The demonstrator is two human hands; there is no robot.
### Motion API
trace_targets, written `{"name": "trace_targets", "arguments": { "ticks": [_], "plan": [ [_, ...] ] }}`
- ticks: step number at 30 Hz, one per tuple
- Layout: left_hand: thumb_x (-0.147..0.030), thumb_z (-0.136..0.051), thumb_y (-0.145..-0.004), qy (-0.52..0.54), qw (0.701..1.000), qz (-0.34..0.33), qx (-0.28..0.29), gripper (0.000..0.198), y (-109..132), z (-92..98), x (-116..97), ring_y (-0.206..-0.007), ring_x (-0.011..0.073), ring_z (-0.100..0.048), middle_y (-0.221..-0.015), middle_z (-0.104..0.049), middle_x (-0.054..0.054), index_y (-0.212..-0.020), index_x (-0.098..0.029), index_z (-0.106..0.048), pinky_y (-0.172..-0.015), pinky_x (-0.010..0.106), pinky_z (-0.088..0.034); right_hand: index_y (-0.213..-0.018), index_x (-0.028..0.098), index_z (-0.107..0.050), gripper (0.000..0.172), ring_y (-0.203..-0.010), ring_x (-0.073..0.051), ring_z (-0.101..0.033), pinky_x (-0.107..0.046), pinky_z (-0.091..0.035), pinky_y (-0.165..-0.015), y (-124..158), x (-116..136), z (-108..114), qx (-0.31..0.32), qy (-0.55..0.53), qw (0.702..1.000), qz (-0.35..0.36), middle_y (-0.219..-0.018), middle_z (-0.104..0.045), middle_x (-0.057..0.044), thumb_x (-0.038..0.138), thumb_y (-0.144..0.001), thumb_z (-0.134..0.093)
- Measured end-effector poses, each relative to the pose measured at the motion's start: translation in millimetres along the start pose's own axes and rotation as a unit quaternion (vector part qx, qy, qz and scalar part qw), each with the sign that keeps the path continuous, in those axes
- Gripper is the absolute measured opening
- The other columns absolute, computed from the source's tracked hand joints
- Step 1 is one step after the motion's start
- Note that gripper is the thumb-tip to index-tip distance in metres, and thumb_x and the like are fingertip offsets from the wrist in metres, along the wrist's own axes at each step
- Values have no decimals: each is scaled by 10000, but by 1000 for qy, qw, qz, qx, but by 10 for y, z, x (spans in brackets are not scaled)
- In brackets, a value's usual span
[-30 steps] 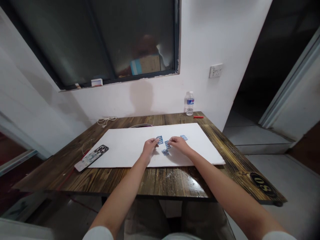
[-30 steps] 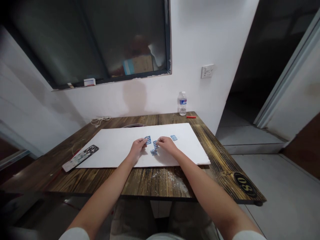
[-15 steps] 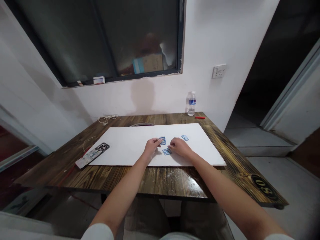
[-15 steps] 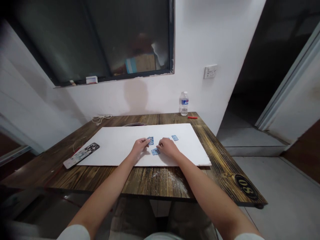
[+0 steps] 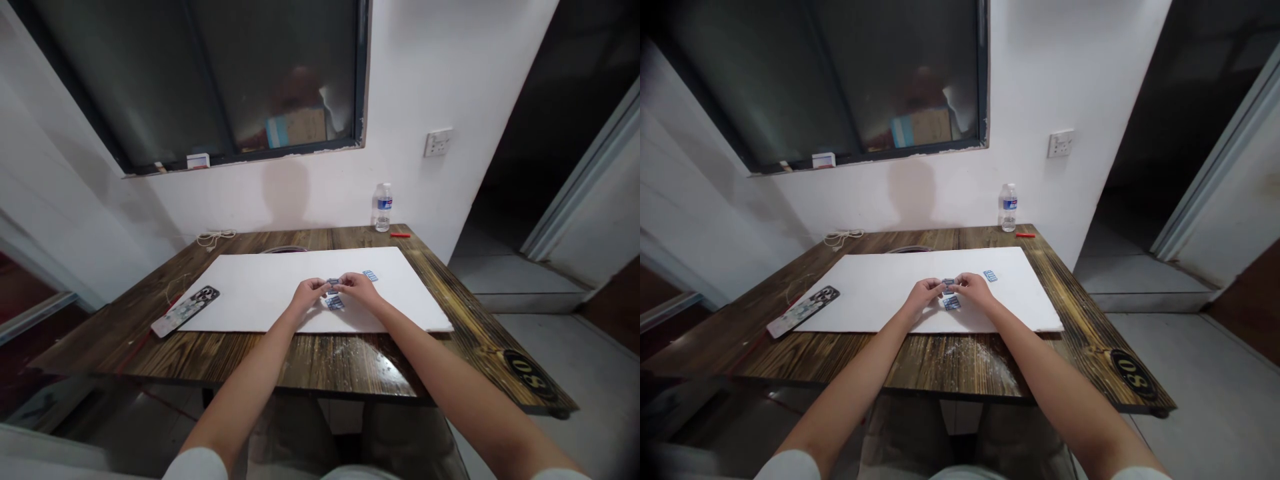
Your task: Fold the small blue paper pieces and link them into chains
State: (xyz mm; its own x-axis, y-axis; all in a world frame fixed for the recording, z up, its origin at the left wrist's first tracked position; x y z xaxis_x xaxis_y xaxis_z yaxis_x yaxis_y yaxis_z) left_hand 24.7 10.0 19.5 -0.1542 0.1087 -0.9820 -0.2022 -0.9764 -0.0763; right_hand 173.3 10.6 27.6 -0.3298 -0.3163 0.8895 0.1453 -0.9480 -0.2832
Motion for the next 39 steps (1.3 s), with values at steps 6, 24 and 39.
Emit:
{"name": "trace_targets", "arguments": {
  "ticks": [6,24,39],
  "plan": [
    [-604,-786,-557,12,1000,7,-5,493,-14,24,28,-456,80,-407,-569,-599,13,-710,-147,-683,-473,226,-254,-679,180,-616,278,-649,-160,-566,-277,-423,-637,1,-32,-19,10,-54,998,-16,-656,-640,-6,454,-674,-665],
    [-482,-766,-607,42,993,2,-113,367,-6,258,18,-531,97,-463,-557,-549,-5,-721,-145,-677,-469,199,-306,-734,160,-660,183,-790,-178,-576,-262,-365,-689,84,84,-128,100,297,949,46,-847,-670,-69,284,-844,-583],
    [-510,-784,-601,-1,1000,-2,4,397,11,-23,-16,-512,105,-497,-569,-606,13,-700,-141,-676,-501,221,-322,-726,184,-614,218,-696,-149,-538,-252,-369,-633,22,30,5,-1,122,992,16,-739,-622,0,370,-717,-728]
  ]
}}
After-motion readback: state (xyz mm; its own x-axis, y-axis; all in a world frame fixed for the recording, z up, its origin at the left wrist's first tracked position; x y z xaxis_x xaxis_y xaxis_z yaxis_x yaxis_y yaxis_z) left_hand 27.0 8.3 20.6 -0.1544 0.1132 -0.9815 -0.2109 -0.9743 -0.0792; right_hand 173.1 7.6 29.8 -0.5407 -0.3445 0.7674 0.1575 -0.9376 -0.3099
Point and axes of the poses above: each hand's wrist, its own y-axis away from the middle knuckle, its own z-axis out of the back of the hand, x = y × z, the point moved 10 cm from there along -y, towards the middle knuckle
